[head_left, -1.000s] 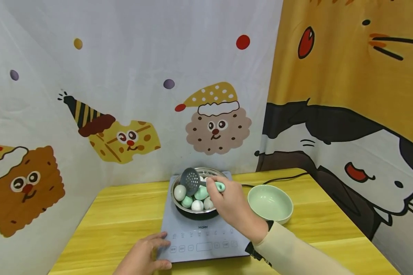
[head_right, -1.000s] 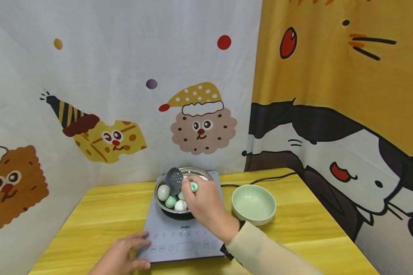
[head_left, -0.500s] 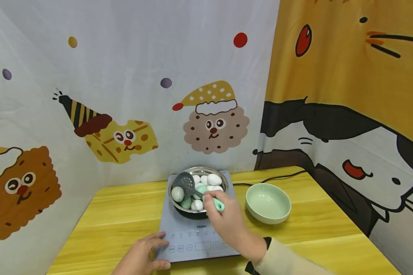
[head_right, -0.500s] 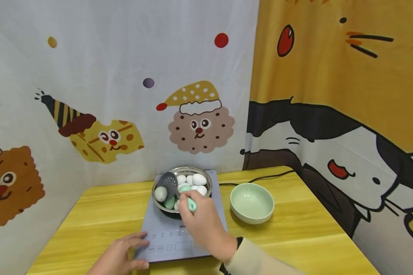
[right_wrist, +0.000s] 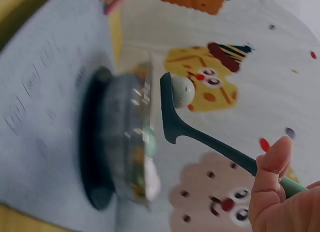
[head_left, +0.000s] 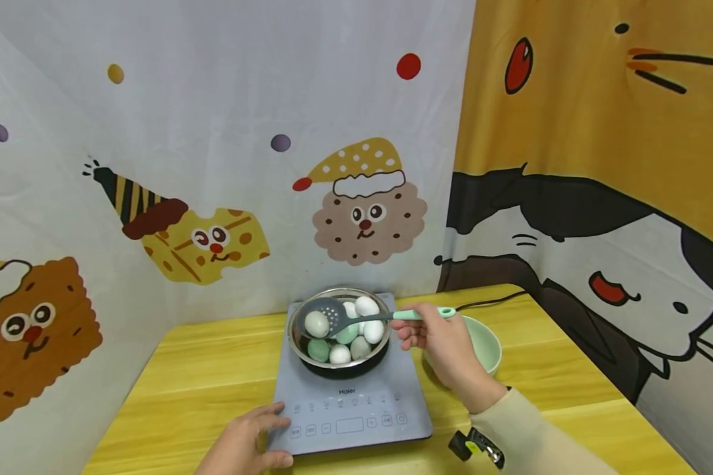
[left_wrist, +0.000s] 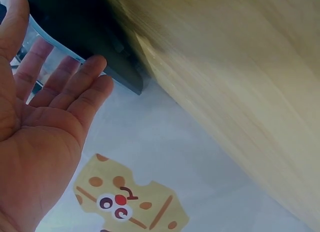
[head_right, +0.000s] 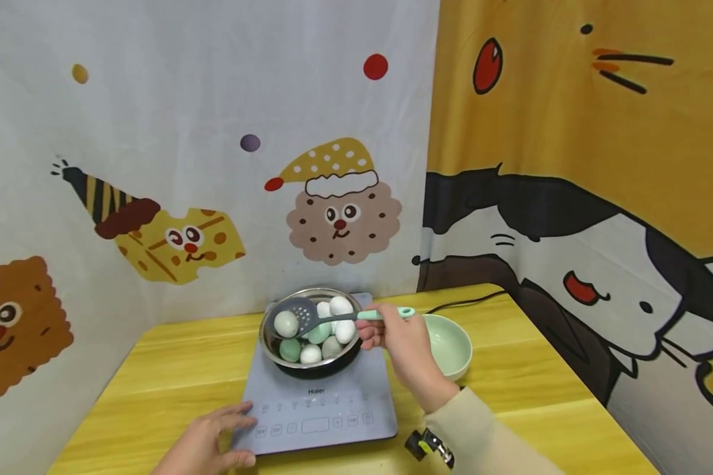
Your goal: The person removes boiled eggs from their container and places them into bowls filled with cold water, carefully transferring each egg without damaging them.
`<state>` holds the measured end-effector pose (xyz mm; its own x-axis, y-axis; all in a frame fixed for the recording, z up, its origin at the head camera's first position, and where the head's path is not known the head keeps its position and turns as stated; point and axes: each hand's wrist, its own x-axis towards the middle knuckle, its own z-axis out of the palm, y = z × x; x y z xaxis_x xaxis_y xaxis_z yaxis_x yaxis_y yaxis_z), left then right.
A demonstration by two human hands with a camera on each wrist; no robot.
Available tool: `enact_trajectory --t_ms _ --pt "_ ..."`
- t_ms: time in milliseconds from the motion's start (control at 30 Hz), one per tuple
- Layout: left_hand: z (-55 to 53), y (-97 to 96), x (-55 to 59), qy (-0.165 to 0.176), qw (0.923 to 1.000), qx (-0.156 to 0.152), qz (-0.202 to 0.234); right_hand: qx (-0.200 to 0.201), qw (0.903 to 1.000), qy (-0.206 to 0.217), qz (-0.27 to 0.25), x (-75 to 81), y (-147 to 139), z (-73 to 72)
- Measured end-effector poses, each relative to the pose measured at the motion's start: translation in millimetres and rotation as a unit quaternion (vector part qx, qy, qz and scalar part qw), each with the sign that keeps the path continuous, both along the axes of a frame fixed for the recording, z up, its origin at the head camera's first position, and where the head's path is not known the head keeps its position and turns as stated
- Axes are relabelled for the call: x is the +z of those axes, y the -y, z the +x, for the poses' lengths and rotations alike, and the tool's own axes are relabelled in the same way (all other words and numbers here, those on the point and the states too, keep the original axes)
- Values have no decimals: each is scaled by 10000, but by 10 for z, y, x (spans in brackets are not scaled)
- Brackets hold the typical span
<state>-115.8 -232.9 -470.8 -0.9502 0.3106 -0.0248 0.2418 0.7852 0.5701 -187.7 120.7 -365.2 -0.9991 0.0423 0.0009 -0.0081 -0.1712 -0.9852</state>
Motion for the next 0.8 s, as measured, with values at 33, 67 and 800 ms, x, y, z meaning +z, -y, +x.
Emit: enact_trajectory --t_ms 33,67,800 --pt "-4 0 2 3 10000 -8 -7 -10 10000 -37 -21 41 -52 0" --pt "-7 1 3 2 10000 -26 -11 2 10000 -78 -5 83 -119 7" --pt "-1 3 -17 -50 9995 -206 -254 -1243 9569 112 2623 -187 -1932 618"
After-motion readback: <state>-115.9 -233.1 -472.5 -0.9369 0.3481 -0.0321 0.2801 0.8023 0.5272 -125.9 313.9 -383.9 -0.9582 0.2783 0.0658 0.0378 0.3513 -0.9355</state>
